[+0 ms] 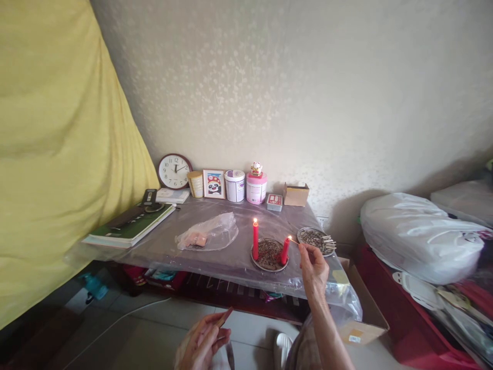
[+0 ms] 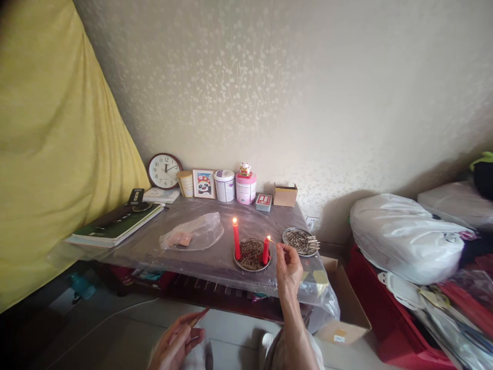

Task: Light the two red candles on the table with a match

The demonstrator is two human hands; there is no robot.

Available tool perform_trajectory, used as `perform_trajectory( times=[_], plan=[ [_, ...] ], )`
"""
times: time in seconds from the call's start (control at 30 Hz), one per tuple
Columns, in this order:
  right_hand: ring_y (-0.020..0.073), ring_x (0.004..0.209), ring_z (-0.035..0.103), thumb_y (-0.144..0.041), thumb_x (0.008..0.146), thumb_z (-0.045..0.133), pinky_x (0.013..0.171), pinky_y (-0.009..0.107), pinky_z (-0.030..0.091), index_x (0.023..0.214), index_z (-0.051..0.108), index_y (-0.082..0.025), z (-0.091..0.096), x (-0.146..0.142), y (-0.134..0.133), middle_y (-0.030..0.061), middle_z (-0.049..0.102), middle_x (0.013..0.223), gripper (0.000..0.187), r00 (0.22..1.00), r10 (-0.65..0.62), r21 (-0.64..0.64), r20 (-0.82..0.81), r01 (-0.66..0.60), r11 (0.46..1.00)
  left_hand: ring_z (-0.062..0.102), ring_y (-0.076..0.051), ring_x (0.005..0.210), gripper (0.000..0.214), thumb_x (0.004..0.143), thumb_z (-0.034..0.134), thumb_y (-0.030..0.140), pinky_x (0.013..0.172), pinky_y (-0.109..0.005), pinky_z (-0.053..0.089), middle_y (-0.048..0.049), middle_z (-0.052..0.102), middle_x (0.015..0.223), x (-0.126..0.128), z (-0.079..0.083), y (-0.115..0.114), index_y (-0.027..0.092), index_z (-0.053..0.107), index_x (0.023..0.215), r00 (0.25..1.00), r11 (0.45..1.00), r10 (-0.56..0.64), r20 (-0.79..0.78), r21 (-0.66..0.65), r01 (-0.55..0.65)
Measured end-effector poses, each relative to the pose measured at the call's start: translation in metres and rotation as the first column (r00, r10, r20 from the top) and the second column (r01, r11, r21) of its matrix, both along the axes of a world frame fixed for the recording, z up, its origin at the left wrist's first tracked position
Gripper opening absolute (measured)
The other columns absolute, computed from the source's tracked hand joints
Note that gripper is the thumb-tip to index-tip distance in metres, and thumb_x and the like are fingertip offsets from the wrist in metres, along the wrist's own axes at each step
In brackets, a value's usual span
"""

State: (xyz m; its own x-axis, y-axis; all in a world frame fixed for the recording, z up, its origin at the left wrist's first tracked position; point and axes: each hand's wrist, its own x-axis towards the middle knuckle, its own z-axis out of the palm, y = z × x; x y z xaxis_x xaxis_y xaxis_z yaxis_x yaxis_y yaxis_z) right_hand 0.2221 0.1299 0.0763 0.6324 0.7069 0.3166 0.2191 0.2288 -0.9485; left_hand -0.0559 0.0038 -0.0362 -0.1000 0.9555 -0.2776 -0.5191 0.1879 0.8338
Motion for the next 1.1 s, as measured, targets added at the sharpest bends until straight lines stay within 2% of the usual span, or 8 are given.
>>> perform_trajectory(
  times=[0.57,0.8,0.93,1.1],
  plan=[
    [0.0228,0.068,0.062,-0.066,0.076,0.07,0.066,0.034,0.047,0.085,0.075,-0.019,0.001,-0.002,-0.001,0.0052,0.073,0.074,0.048,1.0,0.003,-0.047,0.007,-0.002,0.999,0.078,-0.026,0.082,0.048,0.06,0.096,0.059,0.081,-0.038,0.065,-0.0092,0.087,0.1,0.0,0.0,-0.001,0.025,0.088,0.093,1.0,1.0,-0.01,-0.004,0.004,0.01],
    [0.0216,0.064,0.058,-0.064,0.075,0.069,0.064,0.033,0.044,0.084,0.074,-0.02,0.006,-0.005,-0.005,0.0024,0.069,0.069,0.045,1.0,0.006,-0.055,0.006,-0.006,0.998,0.078,-0.024,0.083,0.045,0.061,0.096,0.057,0.082,-0.035,0.065,-0.0061,0.087,0.1,-0.002,-0.008,0.0,0.026,0.088,0.093,0.999,1.0,-0.025,0.033,0.015,0.025],
    [0.0198,0.06,0.054,-0.062,0.077,0.069,0.062,0.032,0.042,0.084,0.074,-0.02,0.01,-0.006,-0.007,0.0003,0.066,0.064,0.043,1.0,0.026,-0.046,0.0,-0.026,0.999,0.078,-0.024,0.083,0.046,0.062,0.095,0.058,0.081,-0.035,0.065,-0.0071,0.087,0.101,-0.002,-0.006,0.0,0.026,0.088,0.094,0.999,0.999,-0.03,0.026,0.019,0.029],
    [0.0186,0.061,0.053,-0.064,0.073,0.073,0.06,0.031,0.04,0.083,0.074,-0.02,0.01,-0.005,-0.007,0.0017,0.069,0.07,0.045,0.998,0.042,-0.02,-0.036,-0.043,0.999,0.078,-0.026,0.082,0.048,0.06,0.096,0.059,0.081,-0.037,0.065,-0.0085,0.087,0.096,0.0,-0.004,-0.001,0.025,0.088,0.092,1.0,1.0,-0.016,0.007,0.005,0.016]
  ],
)
